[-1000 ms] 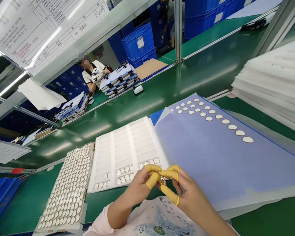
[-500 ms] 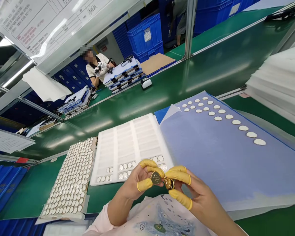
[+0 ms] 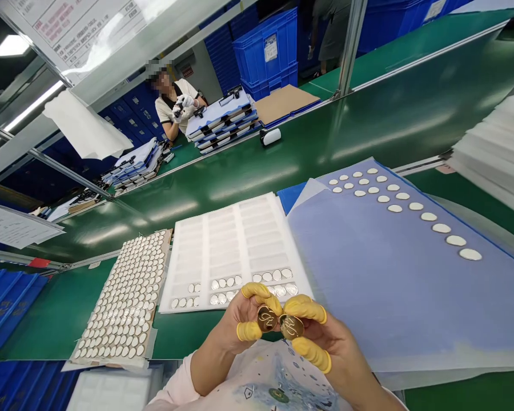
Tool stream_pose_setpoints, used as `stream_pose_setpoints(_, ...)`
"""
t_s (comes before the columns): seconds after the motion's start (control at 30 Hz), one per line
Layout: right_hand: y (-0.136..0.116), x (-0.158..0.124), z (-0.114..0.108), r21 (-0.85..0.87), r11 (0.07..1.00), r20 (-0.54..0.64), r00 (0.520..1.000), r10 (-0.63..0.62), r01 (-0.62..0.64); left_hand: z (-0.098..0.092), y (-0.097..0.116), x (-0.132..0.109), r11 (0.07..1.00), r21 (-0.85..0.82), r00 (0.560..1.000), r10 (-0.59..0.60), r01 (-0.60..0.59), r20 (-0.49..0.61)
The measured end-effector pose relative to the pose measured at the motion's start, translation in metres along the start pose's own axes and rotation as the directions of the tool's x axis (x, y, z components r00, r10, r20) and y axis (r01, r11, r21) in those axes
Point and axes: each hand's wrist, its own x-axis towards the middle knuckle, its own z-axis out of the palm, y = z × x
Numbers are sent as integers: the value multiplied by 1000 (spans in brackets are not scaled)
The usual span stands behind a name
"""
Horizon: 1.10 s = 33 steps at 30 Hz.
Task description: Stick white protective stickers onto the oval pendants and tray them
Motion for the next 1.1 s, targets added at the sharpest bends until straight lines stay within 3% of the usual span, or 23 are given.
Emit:
stream_pose_setpoints(0.3, 9, 6, 9, -46, 992, 33, 992, 119, -118, -11, 2, -8, 995, 99, 993, 42, -31, -115)
stream_pose_setpoints(0.4, 16, 6, 5, -157, 956, 26, 967, 253, -246, -26, 4, -17, 972, 230, 976, 90, -42, -199)
stream_pose_setpoints(0.47, 22, 8, 2, -262, 909, -12, 943, 331, -323, -44, 12, -28, 916, 402, 949, 131, -5, -288)
stream_pose_setpoints(0.53, 28, 13, 0, -385, 857, -28, 933, 359, -342, -66, 28, -45, 733, 663, 864, 229, 150, -449)
stream_pose_setpoints(0.6, 33, 21, 2, -497, 816, 13, 938, 346, -294, -90, 49, -66, 393, 797, 678, 425, 459, -600)
stream_pose_setpoints(0.63, 34, 25, 6, -538, 804, 55, 942, 333, -253, -102, 60, -78, 229, 753, 569, 531, 617, -628)
stream_pose_setpoints(0.67, 35, 29, 10, -571, 795, 99, 944, 314, -204, -114, 70, -89, 137, 680, 483, 604, 720, -634)
stream_pose_setpoints(0.73, 37, 36, 24, -618, 779, 191, 941, 281, -108, -135, 87, -109, 66, 560, 379, 671, 826, -638)
stream_pose_setpoints(0.87, 45, 55, 64, -724, 689, 335, 888, 316, 28, -165, 100, -131, 14, 434, 304, 694, 901, -653)
stream_pose_setpoints(1.0, 75, 83, 119, -825, 477, 520, 739, 429, 303, -182, 101, -136, -40, 396, 315, 682, 917, -660)
stream_pose_setpoints(1.1, 110, 103, 162, -798, 437, 594, 667, 450, 416, -190, 100, -139, -64, 395, 334, 668, 916, -665)
